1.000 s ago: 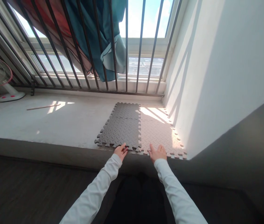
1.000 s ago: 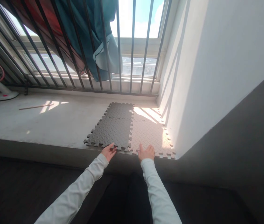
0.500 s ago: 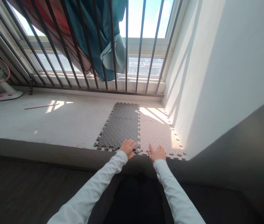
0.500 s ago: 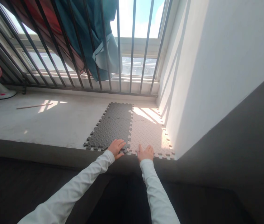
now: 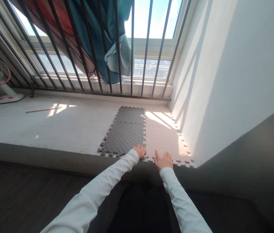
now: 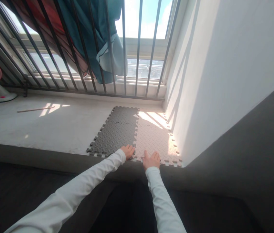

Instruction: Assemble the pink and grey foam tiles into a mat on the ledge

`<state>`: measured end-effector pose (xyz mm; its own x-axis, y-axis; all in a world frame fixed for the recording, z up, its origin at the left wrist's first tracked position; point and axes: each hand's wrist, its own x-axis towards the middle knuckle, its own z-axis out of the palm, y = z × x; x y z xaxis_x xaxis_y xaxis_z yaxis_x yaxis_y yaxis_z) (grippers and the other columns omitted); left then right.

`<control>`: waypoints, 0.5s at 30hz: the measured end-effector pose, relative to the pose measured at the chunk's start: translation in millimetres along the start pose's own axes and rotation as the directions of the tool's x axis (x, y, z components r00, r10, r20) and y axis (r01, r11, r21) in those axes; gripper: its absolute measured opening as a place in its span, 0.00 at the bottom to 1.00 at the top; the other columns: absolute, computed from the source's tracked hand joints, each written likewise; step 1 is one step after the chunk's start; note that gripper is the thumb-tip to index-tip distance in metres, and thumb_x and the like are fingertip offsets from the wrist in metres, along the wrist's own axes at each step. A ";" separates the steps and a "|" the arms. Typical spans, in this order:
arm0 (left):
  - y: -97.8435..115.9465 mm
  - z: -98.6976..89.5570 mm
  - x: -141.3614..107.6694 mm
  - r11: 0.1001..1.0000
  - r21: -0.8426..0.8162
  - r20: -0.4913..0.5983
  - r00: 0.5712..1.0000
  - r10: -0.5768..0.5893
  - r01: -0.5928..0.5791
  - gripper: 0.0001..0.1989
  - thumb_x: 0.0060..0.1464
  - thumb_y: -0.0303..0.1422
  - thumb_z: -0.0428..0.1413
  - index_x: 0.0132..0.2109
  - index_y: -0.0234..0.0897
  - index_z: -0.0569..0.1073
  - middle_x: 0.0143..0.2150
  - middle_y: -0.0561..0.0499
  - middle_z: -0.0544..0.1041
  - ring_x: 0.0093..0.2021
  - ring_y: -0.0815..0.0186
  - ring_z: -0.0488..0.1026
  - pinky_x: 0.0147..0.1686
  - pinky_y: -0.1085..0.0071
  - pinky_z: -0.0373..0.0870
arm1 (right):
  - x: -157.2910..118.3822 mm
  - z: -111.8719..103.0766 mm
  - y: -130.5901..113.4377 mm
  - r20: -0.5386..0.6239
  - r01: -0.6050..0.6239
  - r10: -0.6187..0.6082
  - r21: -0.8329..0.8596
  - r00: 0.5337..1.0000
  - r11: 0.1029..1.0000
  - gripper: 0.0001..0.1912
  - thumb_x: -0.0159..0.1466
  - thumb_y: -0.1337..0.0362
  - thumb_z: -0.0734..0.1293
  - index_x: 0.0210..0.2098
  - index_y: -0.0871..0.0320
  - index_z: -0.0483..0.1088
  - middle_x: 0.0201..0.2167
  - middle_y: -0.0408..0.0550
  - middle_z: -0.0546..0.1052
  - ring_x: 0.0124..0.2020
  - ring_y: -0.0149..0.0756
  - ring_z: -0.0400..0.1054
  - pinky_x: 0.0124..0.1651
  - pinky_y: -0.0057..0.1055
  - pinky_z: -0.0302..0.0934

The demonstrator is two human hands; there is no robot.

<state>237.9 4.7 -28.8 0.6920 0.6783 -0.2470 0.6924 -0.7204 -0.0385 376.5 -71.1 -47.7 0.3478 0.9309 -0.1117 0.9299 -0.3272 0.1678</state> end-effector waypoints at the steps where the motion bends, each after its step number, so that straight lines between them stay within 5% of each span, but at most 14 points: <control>1: 5.0 -0.4 3.2 0.999 -0.008 0.005 0.999 -0.044 0.044 0.23 0.52 0.28 0.44 0.56 0.31 0.56 0.57 0.36 0.57 0.55 0.50 0.55 0.42 0.54 0.63 | -0.1 0.2 -0.1 -0.001 0.001 -0.001 0.000 1.000 1.000 0.25 0.59 0.51 0.53 0.56 0.44 0.49 0.54 0.60 0.58 0.55 0.54 0.50 0.50 0.46 0.40; 7: 19.2 -0.8 12.9 0.987 -0.030 -0.010 0.987 -0.160 0.159 0.22 0.55 0.31 0.39 0.57 0.32 0.56 0.57 0.32 0.58 0.55 0.45 0.55 0.41 0.47 0.59 | -0.8 0.4 -0.1 -0.002 -0.002 0.002 0.010 1.000 1.000 0.25 0.59 0.52 0.54 0.56 0.44 0.49 0.55 0.60 0.58 0.55 0.53 0.50 0.50 0.46 0.40; 15: 12.6 -6.0 5.4 0.968 -0.066 -0.013 0.970 -0.244 0.242 0.20 0.53 0.27 0.39 0.52 0.22 0.62 0.48 0.26 0.65 0.46 0.48 0.64 0.35 0.54 0.64 | -1.4 -2.5 -0.7 0.029 0.001 -0.002 0.016 1.000 1.000 0.26 0.59 0.52 0.54 0.57 0.44 0.48 0.55 0.59 0.57 0.55 0.53 0.49 0.50 0.48 0.39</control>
<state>251.6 0.1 -24.8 0.5051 0.8353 -0.2172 0.8513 -0.5236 -0.0335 375.1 -71.9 -45.3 0.3496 0.9264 -0.1399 0.9321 -0.3288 0.1522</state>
